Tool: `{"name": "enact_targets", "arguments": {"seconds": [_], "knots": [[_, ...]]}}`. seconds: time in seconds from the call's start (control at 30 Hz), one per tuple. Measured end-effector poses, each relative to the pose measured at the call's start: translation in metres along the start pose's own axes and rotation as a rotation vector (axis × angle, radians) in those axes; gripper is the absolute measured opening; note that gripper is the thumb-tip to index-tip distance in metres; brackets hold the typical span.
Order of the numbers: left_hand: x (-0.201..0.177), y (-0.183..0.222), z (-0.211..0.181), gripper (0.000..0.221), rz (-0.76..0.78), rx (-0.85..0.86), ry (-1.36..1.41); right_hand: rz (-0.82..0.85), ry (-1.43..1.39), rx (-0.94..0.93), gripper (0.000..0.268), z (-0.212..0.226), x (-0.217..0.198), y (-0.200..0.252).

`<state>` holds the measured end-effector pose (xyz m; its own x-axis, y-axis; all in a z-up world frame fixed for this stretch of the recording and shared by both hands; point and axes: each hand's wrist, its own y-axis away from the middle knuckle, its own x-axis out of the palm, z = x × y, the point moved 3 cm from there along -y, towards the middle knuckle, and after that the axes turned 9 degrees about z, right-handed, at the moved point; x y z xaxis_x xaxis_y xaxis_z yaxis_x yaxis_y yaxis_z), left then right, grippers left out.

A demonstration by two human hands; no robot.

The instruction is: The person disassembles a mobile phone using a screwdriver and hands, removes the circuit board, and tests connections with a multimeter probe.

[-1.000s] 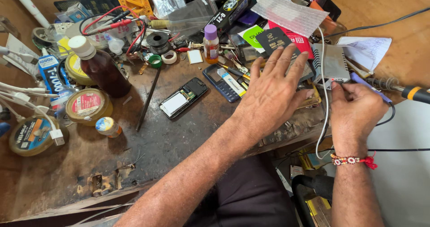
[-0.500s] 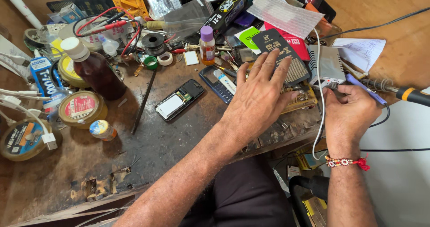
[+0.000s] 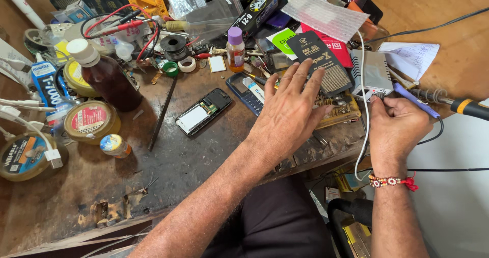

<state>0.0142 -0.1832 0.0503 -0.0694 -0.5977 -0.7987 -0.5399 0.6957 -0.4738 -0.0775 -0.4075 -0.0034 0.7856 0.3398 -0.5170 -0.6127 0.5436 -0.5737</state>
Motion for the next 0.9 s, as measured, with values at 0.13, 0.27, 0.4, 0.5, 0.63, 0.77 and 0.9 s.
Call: {"name": "enact_targets", "arguments": {"seconds": [0.13,0.27,0.4,0.5,0.63,0.77,0.9], "knots": [[-0.002,0.002,0.001,0.067,0.002,-0.004,0.008,-0.021,0.064,-0.007,0.015,0.0,-0.002,0.003],[-0.002,0.003,0.001,0.067,0.011,-0.008,0.004,-0.014,0.079,-0.032,0.016,-0.002,-0.001,0.002],[-0.003,0.005,0.003,0.066,0.014,-0.006,-0.002,-0.054,0.137,-0.076,0.018,0.002,-0.018,0.007],[-0.005,0.01,0.008,0.066,0.001,-0.013,0.022,-0.178,0.152,-0.024,0.016,0.007,-0.044,0.016],[-0.007,0.015,0.011,0.065,0.0,-0.027,0.031,-0.194,0.506,-0.019,0.017,0.009,-0.068,0.014],[-0.006,0.02,0.011,0.066,0.003,-0.028,0.026,-0.074,0.53,-0.045,0.02,-0.01,-0.07,0.009],[-0.003,0.027,0.011,0.064,0.004,-0.026,0.004,-0.008,0.389,-0.017,0.018,-0.047,-0.061,0.011]]}}
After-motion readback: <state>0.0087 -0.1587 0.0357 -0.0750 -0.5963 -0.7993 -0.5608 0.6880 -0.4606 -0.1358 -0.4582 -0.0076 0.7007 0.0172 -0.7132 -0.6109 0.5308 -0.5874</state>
